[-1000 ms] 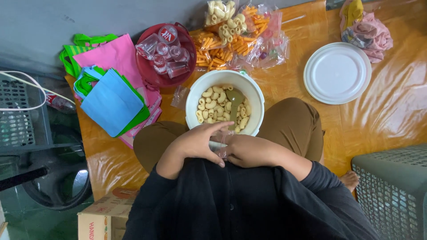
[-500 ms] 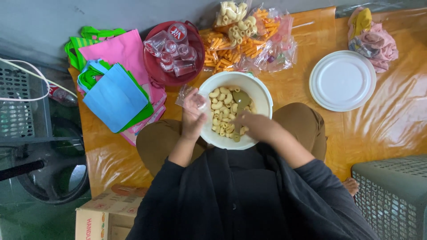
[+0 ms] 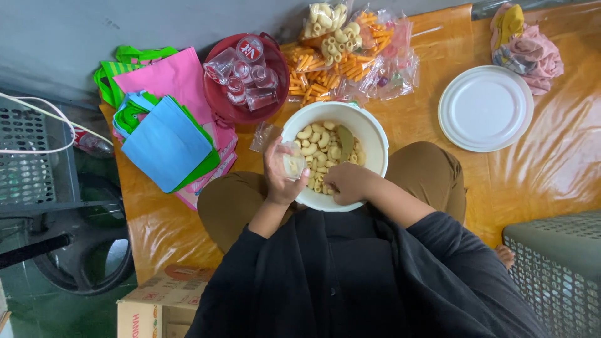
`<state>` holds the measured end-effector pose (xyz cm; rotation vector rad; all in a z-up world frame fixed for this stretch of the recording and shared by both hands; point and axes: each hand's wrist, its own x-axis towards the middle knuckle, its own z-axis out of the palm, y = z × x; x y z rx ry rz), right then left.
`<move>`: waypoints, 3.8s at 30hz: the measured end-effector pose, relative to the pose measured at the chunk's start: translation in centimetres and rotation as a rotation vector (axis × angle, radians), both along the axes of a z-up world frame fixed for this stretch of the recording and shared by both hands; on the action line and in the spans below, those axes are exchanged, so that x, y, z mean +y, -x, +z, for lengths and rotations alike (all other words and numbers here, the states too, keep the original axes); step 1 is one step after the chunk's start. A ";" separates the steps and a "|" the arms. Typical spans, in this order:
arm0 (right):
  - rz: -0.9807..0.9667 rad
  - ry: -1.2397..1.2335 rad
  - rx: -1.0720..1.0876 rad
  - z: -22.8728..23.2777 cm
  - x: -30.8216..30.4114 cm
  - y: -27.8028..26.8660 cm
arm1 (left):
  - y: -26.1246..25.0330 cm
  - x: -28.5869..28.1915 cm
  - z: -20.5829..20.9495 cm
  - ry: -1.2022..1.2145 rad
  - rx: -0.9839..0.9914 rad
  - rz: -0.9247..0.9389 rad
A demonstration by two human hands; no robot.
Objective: The person scoops snacks from a white bucket into a small plastic cup using a large green spoon, then pours the snacks from the cup into a clear plastic bag.
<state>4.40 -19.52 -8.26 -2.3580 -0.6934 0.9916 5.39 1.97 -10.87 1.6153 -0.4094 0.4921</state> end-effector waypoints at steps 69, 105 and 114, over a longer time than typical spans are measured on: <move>-0.706 -0.452 -0.306 10.0 -3.6 1.5 | 0.1 0.4 2.8 0.001 0.154 -0.034; -0.775 -0.753 -0.820 12.9 -8.4 2.7 | 0.6 -0.2 2.7 -0.020 0.134 0.032; -0.640 -0.472 -0.274 10.1 -5.5 1.9 | 0.3 0.0 3.0 -0.040 0.103 0.029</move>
